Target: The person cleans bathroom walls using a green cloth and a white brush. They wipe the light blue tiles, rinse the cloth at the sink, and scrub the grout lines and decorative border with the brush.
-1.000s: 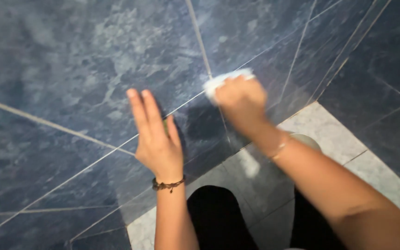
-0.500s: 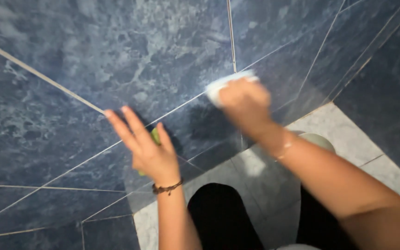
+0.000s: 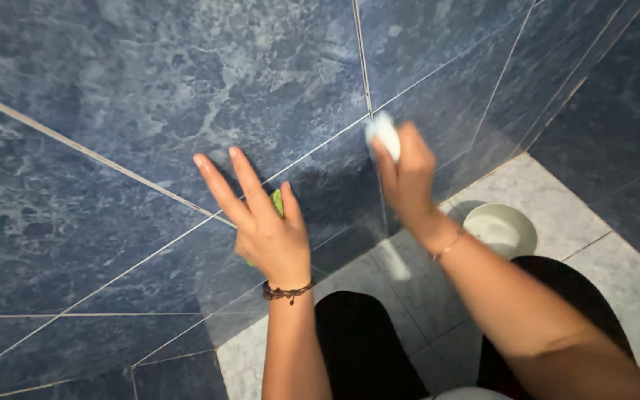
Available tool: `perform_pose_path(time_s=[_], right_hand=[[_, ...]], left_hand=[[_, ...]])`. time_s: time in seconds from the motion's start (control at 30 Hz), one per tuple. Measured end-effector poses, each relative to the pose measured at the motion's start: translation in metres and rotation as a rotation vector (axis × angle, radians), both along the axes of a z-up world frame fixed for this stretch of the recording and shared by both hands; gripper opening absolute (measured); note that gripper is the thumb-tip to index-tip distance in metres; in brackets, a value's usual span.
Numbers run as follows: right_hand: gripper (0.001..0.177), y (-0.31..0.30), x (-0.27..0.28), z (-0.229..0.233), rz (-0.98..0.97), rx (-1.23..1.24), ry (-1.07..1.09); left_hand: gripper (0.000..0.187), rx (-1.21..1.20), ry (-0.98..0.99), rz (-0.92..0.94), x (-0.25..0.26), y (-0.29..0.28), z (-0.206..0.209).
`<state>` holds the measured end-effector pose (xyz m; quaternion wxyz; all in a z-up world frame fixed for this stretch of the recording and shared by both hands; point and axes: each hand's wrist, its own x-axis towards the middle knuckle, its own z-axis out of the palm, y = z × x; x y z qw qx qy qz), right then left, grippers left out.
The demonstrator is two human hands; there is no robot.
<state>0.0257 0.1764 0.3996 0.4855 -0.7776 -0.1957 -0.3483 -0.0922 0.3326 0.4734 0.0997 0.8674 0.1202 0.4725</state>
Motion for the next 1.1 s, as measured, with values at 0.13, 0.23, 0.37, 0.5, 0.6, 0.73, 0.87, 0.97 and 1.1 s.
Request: perform_pose_path(time_s=[0.13, 0.23, 0.37, 0.5, 0.6, 0.73, 0.87, 0.97, 1.1], right_hand=[[0.024, 0.002, 0.001, 0.024, -0.003, -0.001, -0.102], [0.020, 0.003, 0.004, -0.056, -0.054, -0.093, -0.003], [0.026, 0.001, 0.002, -0.099, -0.019, -0.036, 0.092], [0.028, -0.001, 0.006, -0.035, -0.021, -0.028, 0.050], [0.028, 0.001, 0.000, -0.013, 0.001, 0.000, 0.019], [0.028, 0.003, 0.011, -0.107, -0.075, -0.065, 0.056], [0.023, -0.001, 0.006, -0.119, -0.016, -0.067, 0.096], [0.026, 0.003, 0.003, -0.060, -0.023, -0.028, 0.082], [0.022, 0.004, -0.001, -0.025, -0.030, 0.003, 0.029]], left_hand=[[0.086, -0.049, 0.024, -0.015, 0.008, -0.006, 0.002], [0.090, -0.086, 0.075, 0.033, 0.012, -0.008, 0.004], [0.095, -0.027, 0.108, 0.059, 0.018, -0.005, -0.008], [0.096, -0.026, 0.114, 0.080, 0.024, -0.004, -0.011], [0.096, -0.030, 0.122, 0.074, 0.021, -0.006, -0.011], [0.097, -0.017, 0.087, 0.062, 0.024, -0.005, -0.013], [0.097, -0.021, 0.110, 0.064, 0.023, -0.004, -0.014], [0.095, -0.017, 0.117, 0.079, 0.024, -0.003, -0.014], [0.095, -0.027, 0.109, 0.064, 0.023, -0.004, -0.014]])
